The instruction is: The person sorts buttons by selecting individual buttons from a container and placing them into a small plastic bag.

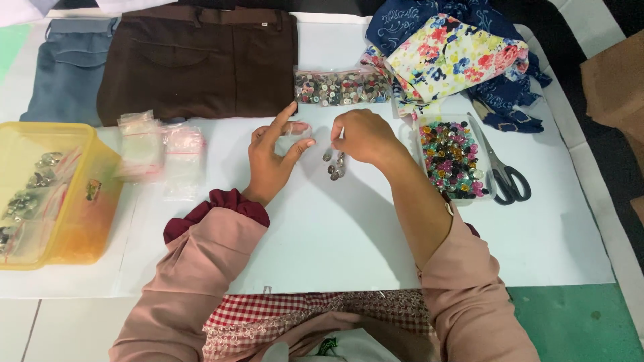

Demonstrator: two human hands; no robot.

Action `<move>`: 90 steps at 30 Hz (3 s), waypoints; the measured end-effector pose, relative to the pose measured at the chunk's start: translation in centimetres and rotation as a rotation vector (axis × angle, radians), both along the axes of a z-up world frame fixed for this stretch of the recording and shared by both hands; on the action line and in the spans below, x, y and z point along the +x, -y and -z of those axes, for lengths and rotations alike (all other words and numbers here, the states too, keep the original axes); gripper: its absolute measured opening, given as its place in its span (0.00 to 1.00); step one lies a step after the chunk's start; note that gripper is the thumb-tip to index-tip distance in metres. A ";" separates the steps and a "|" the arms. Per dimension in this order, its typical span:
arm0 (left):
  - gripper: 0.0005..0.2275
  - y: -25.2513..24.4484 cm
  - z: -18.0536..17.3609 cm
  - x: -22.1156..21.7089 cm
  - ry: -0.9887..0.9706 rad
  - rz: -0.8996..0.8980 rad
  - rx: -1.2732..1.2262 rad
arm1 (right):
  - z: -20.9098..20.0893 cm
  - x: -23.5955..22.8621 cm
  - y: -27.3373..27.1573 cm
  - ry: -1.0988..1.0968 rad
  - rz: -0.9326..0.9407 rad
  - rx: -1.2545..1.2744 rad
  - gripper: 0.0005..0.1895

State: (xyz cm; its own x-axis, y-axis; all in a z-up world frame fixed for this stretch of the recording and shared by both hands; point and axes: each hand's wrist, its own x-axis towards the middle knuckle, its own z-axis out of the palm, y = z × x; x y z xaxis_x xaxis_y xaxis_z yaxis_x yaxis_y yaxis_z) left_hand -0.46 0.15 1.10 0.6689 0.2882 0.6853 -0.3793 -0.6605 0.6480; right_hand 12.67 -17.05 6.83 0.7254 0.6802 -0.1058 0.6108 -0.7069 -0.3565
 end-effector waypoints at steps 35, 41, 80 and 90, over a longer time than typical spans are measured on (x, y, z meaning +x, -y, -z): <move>0.26 -1.1 1.9 1.0 0.039 -0.003 0.100 | -0.9 -4.1 -2.8 0.145 -0.219 0.784 0.11; 0.26 -0.6 1.3 0.6 0.025 -0.009 0.064 | -0.5 -2.1 -1.0 0.203 -0.148 0.536 0.07; 0.26 -0.7 1.7 0.5 -0.023 0.031 0.016 | -3.6 -3.1 -0.4 0.016 -0.165 0.141 0.08; 0.29 -1.0 2.0 0.8 -0.051 0.050 -0.033 | 1.4 -1.1 -1.1 -0.309 -0.285 -0.125 0.10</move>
State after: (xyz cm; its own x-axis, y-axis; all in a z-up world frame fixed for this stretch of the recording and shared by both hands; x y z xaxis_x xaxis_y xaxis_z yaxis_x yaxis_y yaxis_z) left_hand 0.33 1.11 -0.89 0.7170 0.2760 0.6401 -0.3766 -0.6194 0.6888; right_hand 11.52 -15.97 5.41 0.4318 0.8169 -0.3824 0.6657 -0.5747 -0.4760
